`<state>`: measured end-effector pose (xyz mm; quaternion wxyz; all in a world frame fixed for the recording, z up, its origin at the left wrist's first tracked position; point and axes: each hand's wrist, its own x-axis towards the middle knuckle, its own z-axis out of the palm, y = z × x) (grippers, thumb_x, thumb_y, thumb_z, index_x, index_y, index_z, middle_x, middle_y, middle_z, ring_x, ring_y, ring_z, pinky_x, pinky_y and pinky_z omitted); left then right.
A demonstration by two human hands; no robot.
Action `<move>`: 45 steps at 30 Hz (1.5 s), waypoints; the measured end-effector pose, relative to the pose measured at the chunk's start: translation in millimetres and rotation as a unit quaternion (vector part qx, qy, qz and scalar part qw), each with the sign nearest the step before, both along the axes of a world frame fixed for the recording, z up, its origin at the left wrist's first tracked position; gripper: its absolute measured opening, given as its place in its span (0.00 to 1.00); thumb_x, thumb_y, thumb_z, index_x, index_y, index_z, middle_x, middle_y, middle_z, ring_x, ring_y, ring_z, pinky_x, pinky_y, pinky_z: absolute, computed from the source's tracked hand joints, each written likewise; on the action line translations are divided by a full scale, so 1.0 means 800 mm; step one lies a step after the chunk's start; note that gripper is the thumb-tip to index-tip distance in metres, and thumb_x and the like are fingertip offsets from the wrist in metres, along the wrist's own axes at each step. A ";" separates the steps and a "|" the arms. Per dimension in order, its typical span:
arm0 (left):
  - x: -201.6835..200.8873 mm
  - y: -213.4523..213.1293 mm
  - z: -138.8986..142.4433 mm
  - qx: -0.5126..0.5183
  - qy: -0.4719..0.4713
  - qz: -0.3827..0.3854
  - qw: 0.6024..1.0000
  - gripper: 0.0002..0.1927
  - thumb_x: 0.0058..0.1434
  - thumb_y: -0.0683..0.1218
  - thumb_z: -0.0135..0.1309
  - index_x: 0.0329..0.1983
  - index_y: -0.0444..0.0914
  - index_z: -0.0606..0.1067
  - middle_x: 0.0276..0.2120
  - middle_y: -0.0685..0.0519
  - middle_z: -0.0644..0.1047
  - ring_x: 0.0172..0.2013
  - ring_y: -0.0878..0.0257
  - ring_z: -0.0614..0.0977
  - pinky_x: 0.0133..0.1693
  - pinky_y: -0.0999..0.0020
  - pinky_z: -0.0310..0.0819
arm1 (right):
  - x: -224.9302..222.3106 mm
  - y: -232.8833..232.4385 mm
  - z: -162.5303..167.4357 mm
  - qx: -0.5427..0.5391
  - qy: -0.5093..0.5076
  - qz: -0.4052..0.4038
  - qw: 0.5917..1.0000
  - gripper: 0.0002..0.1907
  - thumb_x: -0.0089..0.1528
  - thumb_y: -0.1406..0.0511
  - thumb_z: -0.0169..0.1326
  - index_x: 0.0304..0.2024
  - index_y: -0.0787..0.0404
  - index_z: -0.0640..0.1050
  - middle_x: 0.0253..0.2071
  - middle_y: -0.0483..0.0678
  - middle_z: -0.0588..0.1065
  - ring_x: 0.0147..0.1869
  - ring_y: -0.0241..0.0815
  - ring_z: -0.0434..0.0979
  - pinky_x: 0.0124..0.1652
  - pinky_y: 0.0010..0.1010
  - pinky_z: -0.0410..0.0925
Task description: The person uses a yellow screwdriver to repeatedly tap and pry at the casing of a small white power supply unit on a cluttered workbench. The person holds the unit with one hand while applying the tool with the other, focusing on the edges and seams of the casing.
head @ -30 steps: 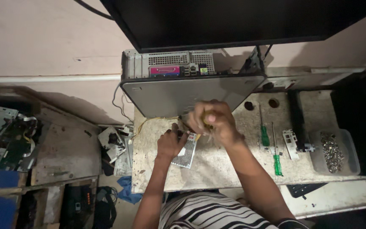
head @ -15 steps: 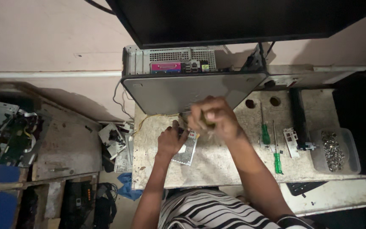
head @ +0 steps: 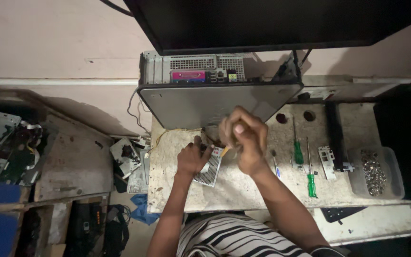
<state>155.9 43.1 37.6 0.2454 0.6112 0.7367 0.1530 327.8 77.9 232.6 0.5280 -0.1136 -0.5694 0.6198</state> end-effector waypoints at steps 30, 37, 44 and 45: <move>0.000 -0.001 0.006 0.028 0.001 0.008 1.000 0.33 0.60 0.64 0.51 0.58 0.35 0.66 0.36 0.33 0.80 0.37 0.33 0.82 0.40 0.39 0.77 | -0.002 0.027 -0.022 0.017 -0.014 0.108 0.994 0.14 0.71 0.60 0.50 0.37 0.65 0.71 0.27 0.45 0.69 0.22 0.35 0.64 0.22 0.28 0.60; -0.002 0.003 0.002 -0.008 -0.005 0.000 1.000 0.31 0.62 0.64 0.50 0.55 0.36 0.67 0.35 0.35 0.81 0.37 0.34 0.83 0.41 0.41 0.78 | 0.003 0.018 -0.026 0.010 0.002 0.089 0.996 0.16 0.73 0.59 0.49 0.32 0.59 0.69 0.22 0.41 0.66 0.22 0.32 0.62 0.23 0.26 0.59; -0.001 -0.001 0.006 0.027 0.003 0.000 1.000 0.32 0.61 0.64 0.52 0.56 0.35 0.68 0.36 0.33 0.80 0.37 0.32 0.83 0.39 0.41 0.78 | 0.014 0.053 -0.027 -0.025 0.007 0.211 0.977 0.17 0.69 0.57 0.52 0.31 0.62 0.70 0.21 0.42 0.62 0.21 0.31 0.59 0.23 0.24 0.54; -0.001 0.000 0.008 0.024 0.003 0.001 1.000 0.32 0.62 0.64 0.51 0.56 0.35 0.68 0.35 0.33 0.80 0.37 0.33 0.83 0.39 0.41 0.78 | 0.014 0.048 -0.023 -0.014 -0.002 0.181 0.983 0.17 0.69 0.57 0.51 0.32 0.62 0.70 0.21 0.43 0.64 0.22 0.31 0.61 0.23 0.25 0.57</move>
